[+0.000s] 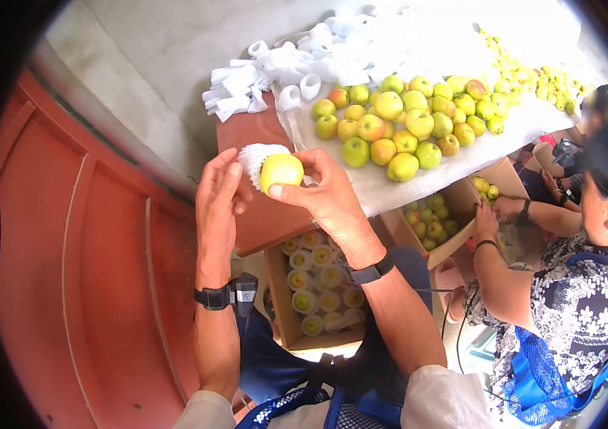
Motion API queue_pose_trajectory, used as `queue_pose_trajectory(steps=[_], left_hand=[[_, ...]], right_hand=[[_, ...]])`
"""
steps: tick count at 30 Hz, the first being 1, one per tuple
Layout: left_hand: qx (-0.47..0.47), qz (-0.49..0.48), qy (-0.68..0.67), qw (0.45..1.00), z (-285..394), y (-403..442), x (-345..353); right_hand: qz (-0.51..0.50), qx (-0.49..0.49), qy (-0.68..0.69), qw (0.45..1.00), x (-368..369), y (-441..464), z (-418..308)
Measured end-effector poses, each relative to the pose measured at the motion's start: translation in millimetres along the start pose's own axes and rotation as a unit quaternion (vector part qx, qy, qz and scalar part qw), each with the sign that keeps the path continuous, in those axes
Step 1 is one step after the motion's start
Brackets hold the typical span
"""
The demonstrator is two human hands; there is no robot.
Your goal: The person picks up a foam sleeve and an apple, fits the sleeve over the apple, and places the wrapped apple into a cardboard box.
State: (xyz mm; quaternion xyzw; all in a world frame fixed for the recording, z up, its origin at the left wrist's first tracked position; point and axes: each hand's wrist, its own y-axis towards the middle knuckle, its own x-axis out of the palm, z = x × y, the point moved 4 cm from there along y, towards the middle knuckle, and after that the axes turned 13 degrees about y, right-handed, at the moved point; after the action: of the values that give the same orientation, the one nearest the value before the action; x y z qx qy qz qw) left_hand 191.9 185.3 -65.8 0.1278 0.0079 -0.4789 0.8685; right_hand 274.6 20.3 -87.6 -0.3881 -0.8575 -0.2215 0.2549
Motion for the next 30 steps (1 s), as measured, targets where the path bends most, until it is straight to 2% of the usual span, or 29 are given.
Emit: queue_pose_trajectory(steps=[1, 2, 5, 9, 11, 16, 18, 25, 27, 30], left_hand=[[0.014, 0.049, 0.057, 0.997, 2.5, -0.6, -1.8], [0.044, 0.051, 0.117, 0.991, 1.9, -0.5, -3.4], [0.032, 0.006, 0.177, 0.984, 4.8, -4.6, -3.2], [0.085, -0.007, 0.149, 0.985, 2.4, -7.4, 4.4], [0.093, -0.013, 0.119, 0.988, 5.7, -8.3, 8.6], [0.037, -0.003, 0.098, 0.995, 8.1, -10.0, 6.7], [-0.026, -0.042, 0.037, 0.998, 3.0, -8.5, 4.6], [-0.04, -0.05, 0.032, 0.997, -3.3, -4.6, 0.8], [0.008, -0.043, 0.047, 0.998, -1.7, -5.7, 2.1], [0.007, -0.043, 0.021, 0.999, -8.7, -3.0, 2.4]], right_hand=[[0.01, -0.022, -0.041, 0.999, -1.7, 1.5, 1.1], [0.02, -0.045, -0.083, 0.995, -2.8, 2.0, 1.9], [0.032, -0.07, -0.101, 0.992, -2.9, 1.5, 3.4], [0.017, -0.071, -0.052, 0.996, -6.0, 2.9, 2.9], [0.023, -0.027, -0.028, 0.999, -1.3, -0.9, 0.4], [0.0, -0.019, 0.012, 1.0, 4.6, -1.5, 2.7], [-0.003, -0.018, 0.029, 0.999, 6.9, -3.2, 1.1], [-0.013, -0.009, -0.007, 1.0, 7.1, -2.7, 2.0], [-0.011, -0.003, -0.012, 1.0, 3.6, -3.6, 5.3], [-0.011, -0.012, -0.004, 1.0, 2.5, -2.4, 7.0]])
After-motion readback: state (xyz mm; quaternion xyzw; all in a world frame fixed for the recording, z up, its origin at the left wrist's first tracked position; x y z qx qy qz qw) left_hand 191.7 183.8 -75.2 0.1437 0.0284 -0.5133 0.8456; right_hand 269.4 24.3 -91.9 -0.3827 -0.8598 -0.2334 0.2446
